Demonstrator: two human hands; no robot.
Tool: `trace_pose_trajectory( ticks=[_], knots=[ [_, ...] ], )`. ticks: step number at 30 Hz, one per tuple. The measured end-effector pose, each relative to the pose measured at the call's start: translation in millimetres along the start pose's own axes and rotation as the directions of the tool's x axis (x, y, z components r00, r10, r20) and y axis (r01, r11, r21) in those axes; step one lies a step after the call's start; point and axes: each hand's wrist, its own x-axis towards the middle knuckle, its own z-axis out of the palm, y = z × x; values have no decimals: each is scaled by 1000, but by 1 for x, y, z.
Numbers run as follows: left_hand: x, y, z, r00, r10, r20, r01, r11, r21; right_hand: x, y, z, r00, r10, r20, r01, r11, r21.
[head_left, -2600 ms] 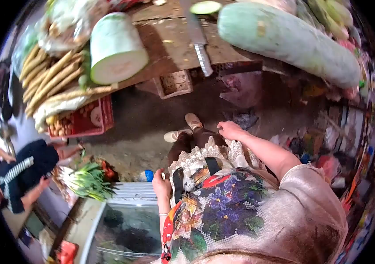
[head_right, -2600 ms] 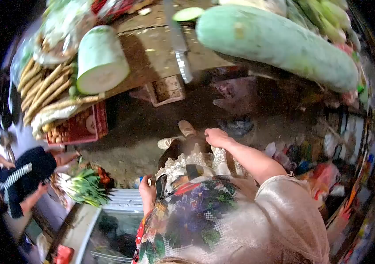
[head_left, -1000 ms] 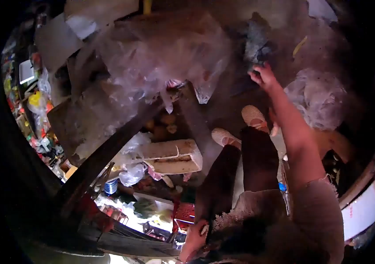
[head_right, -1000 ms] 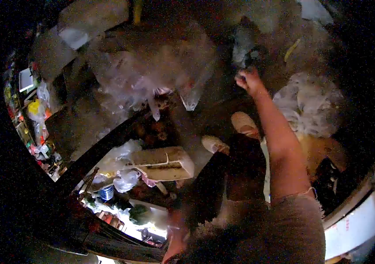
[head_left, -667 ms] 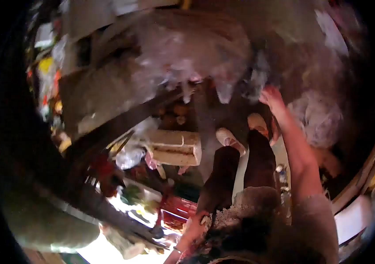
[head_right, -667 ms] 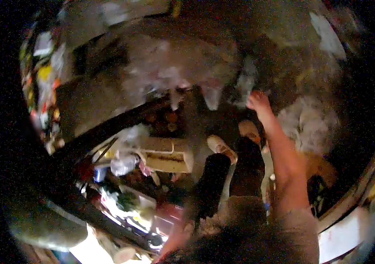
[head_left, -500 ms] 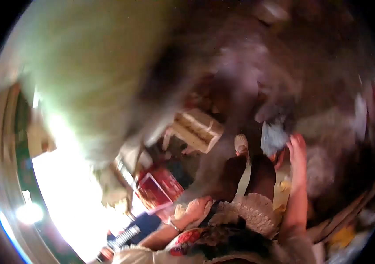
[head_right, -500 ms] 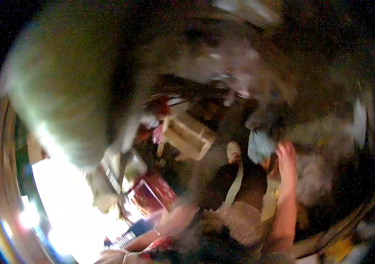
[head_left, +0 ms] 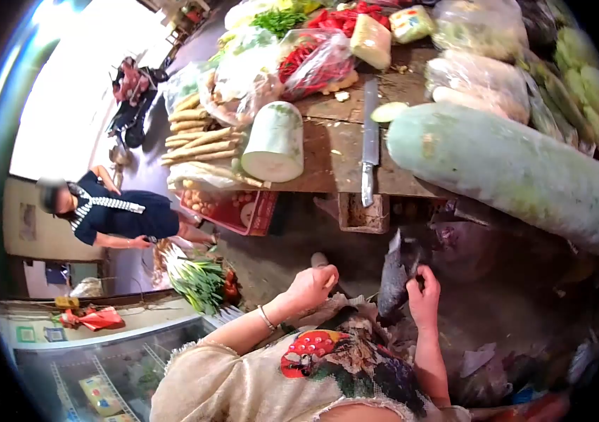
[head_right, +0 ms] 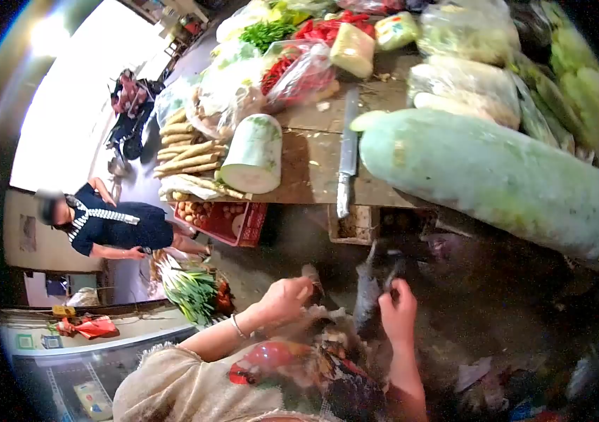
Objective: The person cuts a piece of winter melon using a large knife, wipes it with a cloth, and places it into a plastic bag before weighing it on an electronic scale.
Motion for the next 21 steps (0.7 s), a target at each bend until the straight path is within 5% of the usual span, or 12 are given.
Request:
trace_pose_trajectory(
  ticks=[5,9,13,15,17,19,21],
  knots=[
    [-13,-66,-60,992,-25,-121,12,994,-111,7,-137,67,978,-206,-5,205,975,-87],
    [-31,-115,-115,978,-79,-195,32,972,-231,34,-199,127,812,-583,-35,540,772,-334],
    [-30,-145,-157,944,-64,-322,-9,975,-221,103,-250,185,432,-897,-98,667,391,-635],
    [-23,-138,-181,915,-84,-394,-24,965,-260,159,-253,217,429,-901,64,683,277,-676],
    [-8,-137,-198,855,-9,-518,-130,964,-231,214,-223,249,547,-811,209,791,418,-447],
    [12,-133,-210,789,10,-614,-156,970,-184,235,-198,285,712,-582,393,679,713,-174],
    [31,-123,-221,781,-41,-623,-104,976,-193,236,-189,311,672,-634,382,739,603,-301]
  ],
)
